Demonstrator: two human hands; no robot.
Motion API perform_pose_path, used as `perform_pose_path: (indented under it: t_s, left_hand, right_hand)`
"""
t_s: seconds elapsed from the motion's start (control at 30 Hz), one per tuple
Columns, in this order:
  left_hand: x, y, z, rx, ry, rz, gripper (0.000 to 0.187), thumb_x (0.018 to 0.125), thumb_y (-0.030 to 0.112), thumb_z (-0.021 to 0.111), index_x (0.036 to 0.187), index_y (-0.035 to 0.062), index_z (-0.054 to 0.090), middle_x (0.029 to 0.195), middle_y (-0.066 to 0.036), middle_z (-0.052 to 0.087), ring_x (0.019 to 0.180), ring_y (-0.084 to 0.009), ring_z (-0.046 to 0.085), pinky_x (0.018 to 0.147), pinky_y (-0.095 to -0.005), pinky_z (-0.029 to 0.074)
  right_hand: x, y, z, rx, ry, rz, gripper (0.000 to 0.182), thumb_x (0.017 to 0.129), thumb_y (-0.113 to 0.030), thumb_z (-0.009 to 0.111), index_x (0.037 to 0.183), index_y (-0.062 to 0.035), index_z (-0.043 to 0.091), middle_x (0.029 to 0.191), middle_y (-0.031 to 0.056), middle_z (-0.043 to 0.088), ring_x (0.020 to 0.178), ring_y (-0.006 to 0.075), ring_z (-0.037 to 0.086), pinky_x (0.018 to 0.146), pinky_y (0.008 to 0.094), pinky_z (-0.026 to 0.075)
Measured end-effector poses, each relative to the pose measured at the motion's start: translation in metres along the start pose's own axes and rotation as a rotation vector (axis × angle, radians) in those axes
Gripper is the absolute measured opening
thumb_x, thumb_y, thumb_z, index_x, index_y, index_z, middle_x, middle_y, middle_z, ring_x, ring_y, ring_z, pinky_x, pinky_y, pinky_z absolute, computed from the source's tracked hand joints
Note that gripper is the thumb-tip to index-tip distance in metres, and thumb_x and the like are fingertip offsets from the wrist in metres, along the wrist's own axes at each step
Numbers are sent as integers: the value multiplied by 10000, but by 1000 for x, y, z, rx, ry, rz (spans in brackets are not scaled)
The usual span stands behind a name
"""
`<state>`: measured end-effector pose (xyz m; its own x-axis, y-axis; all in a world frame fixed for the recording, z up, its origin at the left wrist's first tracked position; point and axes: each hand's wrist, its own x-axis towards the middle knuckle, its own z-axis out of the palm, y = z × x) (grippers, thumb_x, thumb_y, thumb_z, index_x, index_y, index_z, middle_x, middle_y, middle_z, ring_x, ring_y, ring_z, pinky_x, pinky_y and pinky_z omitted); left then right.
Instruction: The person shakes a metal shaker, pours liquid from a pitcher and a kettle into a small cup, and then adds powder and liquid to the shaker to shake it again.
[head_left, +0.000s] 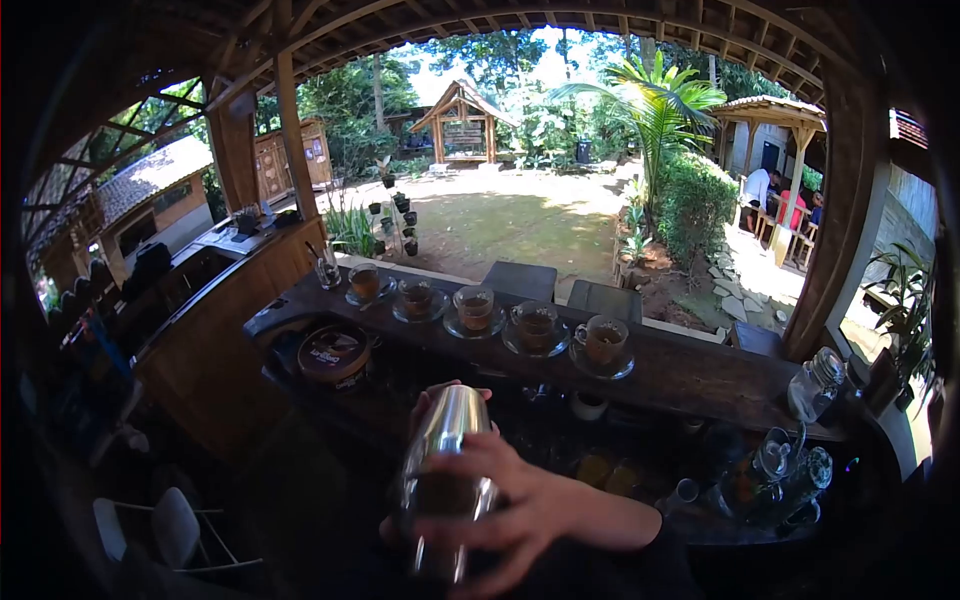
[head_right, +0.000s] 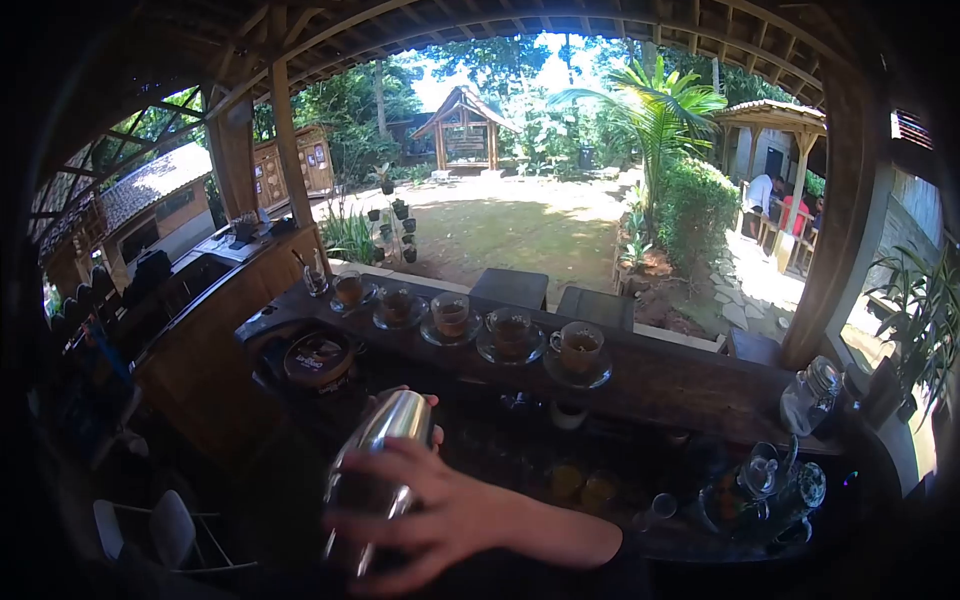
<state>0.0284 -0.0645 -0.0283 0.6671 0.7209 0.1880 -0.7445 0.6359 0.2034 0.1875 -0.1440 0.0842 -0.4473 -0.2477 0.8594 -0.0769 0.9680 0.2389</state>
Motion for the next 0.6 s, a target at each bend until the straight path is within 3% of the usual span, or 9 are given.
perform_pose_path:
  t_s: [0.07,0.13,0.2,0.23,0.33,0.43,0.47,0.53,0.6]
  left_hand:
    - [18,-6,23,566,-690,282,499,945,516,313,1336,210,364,1316,-227,350,909,-466,527,628,-474,541]
    - [13,-28,34,322,-517,292,481,929,513,373,1240,154,451,1198,-245,459,855,-450,580,622,-475,549]
    - [1,-63,61,-549,-324,-470,488,923,522,382,1253,170,451,1227,-236,447,879,-452,577,665,-476,552]
    - [-3,-69,61,-554,-319,-472,488,923,522,382,1253,170,451,1227,-236,447,879,-452,577,665,-476,552]
    - [-7,-75,60,-226,-217,-210,464,942,496,348,1276,185,434,1284,-189,401,944,-433,555,695,-477,547]
    - [-1,-75,57,89,-122,67,445,962,470,314,1300,201,416,1341,-143,354,1009,-415,533,726,-479,542]
    - [26,-59,29,357,-671,131,474,960,489,293,1323,198,390,1346,-177,331,968,-445,531,612,-432,555]
    - [30,-50,38,521,-794,243,506,951,519,288,1346,211,362,1346,-203,312,922,-462,529,525,-388,544]
    - [15,-44,23,-5,-32,-53,466,941,505,340,1298,214,413,1324,-203,369,945,-482,534,624,-520,551]
  right_hand:
    - [17,-34,-9,-20,-134,-74,317,895,-393,477,1103,-196,614,1141,-20,539,1132,304,512,960,525,295]
    - [-10,-34,-3,-104,-83,-114,404,748,-167,635,1135,-267,570,1280,31,487,1177,426,438,925,529,396]
    - [-21,-6,-8,-69,8,32,448,734,-159,664,1167,-184,548,1274,54,484,1174,381,451,931,525,393]
    - [-29,4,-14,-16,-28,231,575,655,-130,726,1191,-184,525,1268,78,484,1159,379,456,930,523,396]
    - [-40,-3,-17,15,135,479,560,701,-156,685,1223,-233,497,1284,92,479,1147,422,448,909,513,410]
    - [0,-44,-32,-7,-47,51,375,779,-210,654,1136,-238,540,1253,77,531,1154,448,457,941,573,337]
    - [1,-69,-29,-92,-176,81,339,794,-242,624,1117,-304,540,1241,29,548,1142,450,468,962,590,292]
    - [-25,-79,-24,97,-226,169,341,775,-245,643,1094,-327,554,1247,8,541,1151,451,460,984,584,263]
    - [-10,-31,-28,-35,-25,-31,396,746,-233,682,1114,-299,552,1245,58,531,1149,453,461,970,576,307]
